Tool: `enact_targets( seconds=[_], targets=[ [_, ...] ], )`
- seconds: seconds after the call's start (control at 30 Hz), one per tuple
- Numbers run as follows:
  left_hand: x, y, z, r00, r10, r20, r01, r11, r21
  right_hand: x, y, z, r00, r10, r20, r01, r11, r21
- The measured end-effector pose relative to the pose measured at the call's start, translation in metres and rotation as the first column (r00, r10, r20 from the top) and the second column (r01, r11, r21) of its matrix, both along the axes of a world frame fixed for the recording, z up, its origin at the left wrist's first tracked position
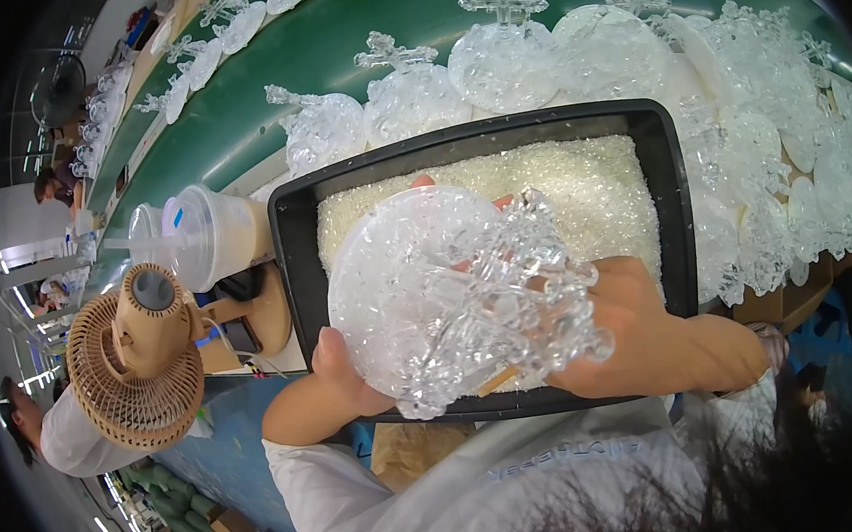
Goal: Assembling decorative glass or acrylic ornaments, specifically crosses and globes, on a factory production line.
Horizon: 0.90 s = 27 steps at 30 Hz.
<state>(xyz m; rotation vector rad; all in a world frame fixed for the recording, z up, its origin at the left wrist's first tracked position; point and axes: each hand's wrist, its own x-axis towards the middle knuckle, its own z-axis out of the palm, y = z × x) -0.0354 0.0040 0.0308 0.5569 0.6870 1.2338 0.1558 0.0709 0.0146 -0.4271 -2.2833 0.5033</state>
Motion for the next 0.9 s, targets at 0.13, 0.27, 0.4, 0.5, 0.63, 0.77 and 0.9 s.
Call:
enact_targets(
  seconds=[0.13, 0.27, 0.4, 0.5, 0.63, 0.77, 0.9],
  targets=[
    [0.001, -0.002, -0.005, 0.999, -0.007, 0.050, 0.007, 1.000, -0.004, 0.003, 0.002, 0.003, 0.990, 0.064, 0.123, -0.062, 0.998, -0.019],
    [0.002, -0.003, -0.002, 0.999, -0.012, 0.049, 0.013, 1.000, -0.005, 0.001, 0.000, -0.002, 0.996, 0.043, 0.074, -0.044, 0.999, 0.009],
    [0.004, 0.000, -0.003, 0.998, -0.039, 0.056, 0.042, 0.998, -0.046, 0.001, 0.002, -0.004, 0.997, 0.040, 0.069, -0.041, 0.999, 0.016],
    [0.009, -0.002, 0.004, 0.998, -0.049, 0.049, 0.052, 0.997, -0.057, 0.004, 0.002, -0.005, 0.997, 0.065, -0.034, -0.063, 0.996, 0.068],
    [0.014, -0.008, -0.001, 0.994, -0.014, 0.112, 0.017, 1.000, -0.019, 0.007, 0.003, -0.003, 0.993, 0.110, -0.043, -0.105, 0.989, 0.105],
    [0.008, -0.006, -0.004, 0.996, -0.059, 0.066, 0.058, 0.998, 0.011, 0.011, 0.001, -0.005, 0.992, 0.078, -0.101, -0.065, 0.990, 0.123],
    [0.001, -0.008, -0.028, 0.964, -0.094, 0.247, 0.029, 0.966, 0.255, 0.004, 0.002, -0.002, 0.987, 0.050, -0.154, -0.035, 0.994, 0.099]
  ],
)
